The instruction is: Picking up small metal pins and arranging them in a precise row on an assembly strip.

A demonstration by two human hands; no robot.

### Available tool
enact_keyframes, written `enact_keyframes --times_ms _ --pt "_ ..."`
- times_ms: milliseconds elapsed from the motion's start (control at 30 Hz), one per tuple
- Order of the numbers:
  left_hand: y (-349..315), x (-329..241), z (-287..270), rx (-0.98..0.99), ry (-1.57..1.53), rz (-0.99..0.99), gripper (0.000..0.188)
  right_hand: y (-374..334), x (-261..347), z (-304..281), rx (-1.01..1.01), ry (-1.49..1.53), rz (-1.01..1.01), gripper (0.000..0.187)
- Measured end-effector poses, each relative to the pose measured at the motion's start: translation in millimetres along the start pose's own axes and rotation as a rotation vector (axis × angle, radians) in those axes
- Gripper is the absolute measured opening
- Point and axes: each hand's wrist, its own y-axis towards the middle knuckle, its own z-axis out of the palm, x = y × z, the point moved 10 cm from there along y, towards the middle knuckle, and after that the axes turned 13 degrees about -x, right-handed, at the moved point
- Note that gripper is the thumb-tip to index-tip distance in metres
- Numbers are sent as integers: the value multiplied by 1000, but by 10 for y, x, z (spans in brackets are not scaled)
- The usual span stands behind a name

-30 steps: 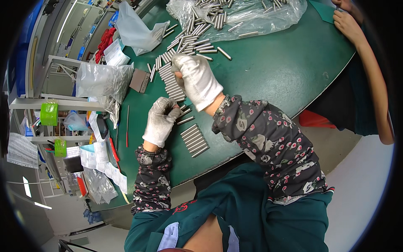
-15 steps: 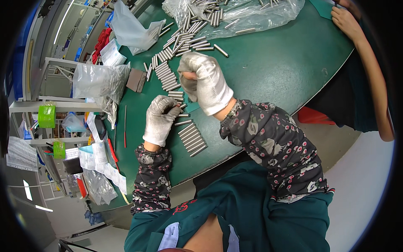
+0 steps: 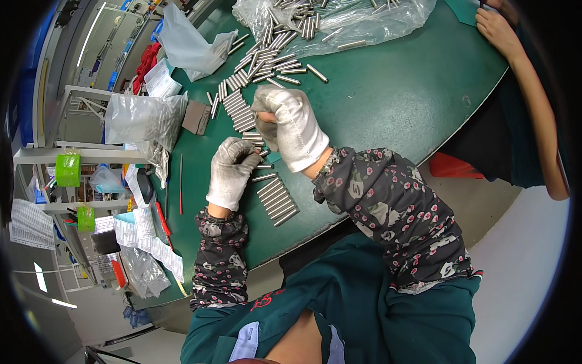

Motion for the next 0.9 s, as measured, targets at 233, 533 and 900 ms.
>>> enact_keyframes --times_ms 233,533,900 --pt "-2 -6 -14 -2 1 -1 12 0 0 -9 -38 11 23 32" --pt "8 -46 -11 -7 7 29 12 11 13 -4 -23 2 20 33" --pt "19 -158 -12 3 60 121 13 -108 -43 231 211 -224 -85 36"
